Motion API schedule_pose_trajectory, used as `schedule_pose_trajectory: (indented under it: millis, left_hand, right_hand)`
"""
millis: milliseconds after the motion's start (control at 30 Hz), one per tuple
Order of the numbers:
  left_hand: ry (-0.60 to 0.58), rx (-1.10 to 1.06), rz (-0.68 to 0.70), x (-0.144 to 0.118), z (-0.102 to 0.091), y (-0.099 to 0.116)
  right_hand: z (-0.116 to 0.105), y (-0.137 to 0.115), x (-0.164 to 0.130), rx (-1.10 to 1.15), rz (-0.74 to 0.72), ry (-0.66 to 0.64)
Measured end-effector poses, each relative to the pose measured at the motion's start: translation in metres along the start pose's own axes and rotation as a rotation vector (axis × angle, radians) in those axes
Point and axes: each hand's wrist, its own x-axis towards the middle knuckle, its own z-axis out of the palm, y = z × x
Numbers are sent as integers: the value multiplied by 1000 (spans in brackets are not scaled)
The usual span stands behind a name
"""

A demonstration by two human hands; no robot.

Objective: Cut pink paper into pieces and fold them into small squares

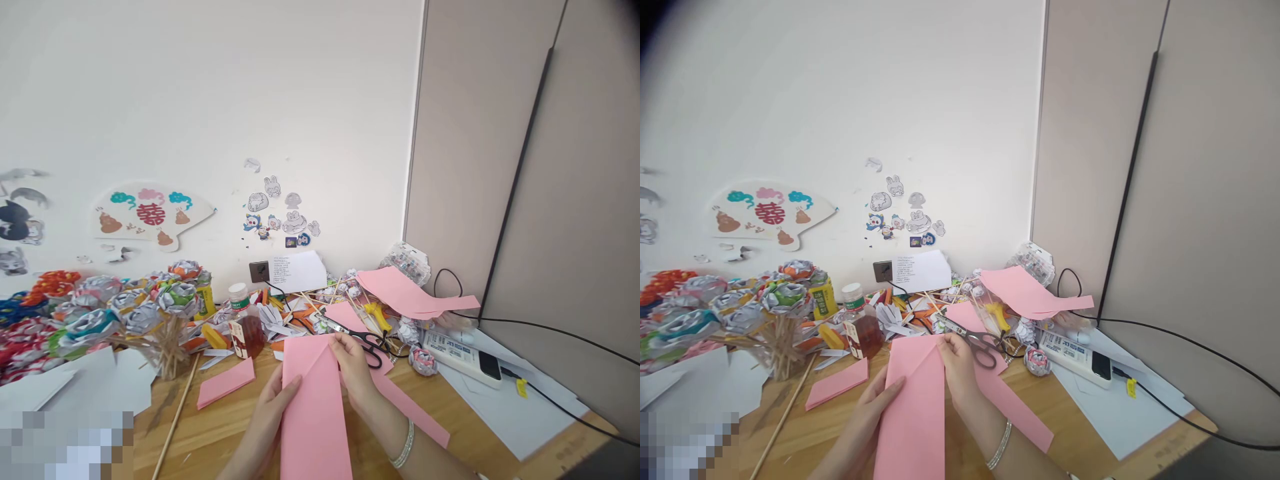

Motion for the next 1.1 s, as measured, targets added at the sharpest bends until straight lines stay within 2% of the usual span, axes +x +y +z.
schedule_pose_trajectory:
  millis: [200, 400, 600, 733, 867, 967, 1100]
  left_hand:
    - [-8, -25, -19, -1, 1, 1]
    - [-50, -65, -51, 3, -6, -1]
    - [22, -31, -99, 11, -12, -2]
    - [-49, -67, -92, 13, -14, -4]
    - [-62, -75, -115, 15, -17, -9]
    - [-37, -47, -105, 17, -22, -11]
    - [22, -11, -26, 25, -31, -13]
  right_hand:
    - [-1, 0, 0, 28, 4, 8]
    - [-2, 4, 2, -38, -41, -13]
    - [-2, 10, 3, -169, -99, -27]
    - [-2, 15, 4, -229, -110, -14]
    - [-3, 22, 6, -264, -89, -24]
    - [-4, 25, 7, -282, -57, -43]
    - [-3, 25, 6, -309, -62, -98]
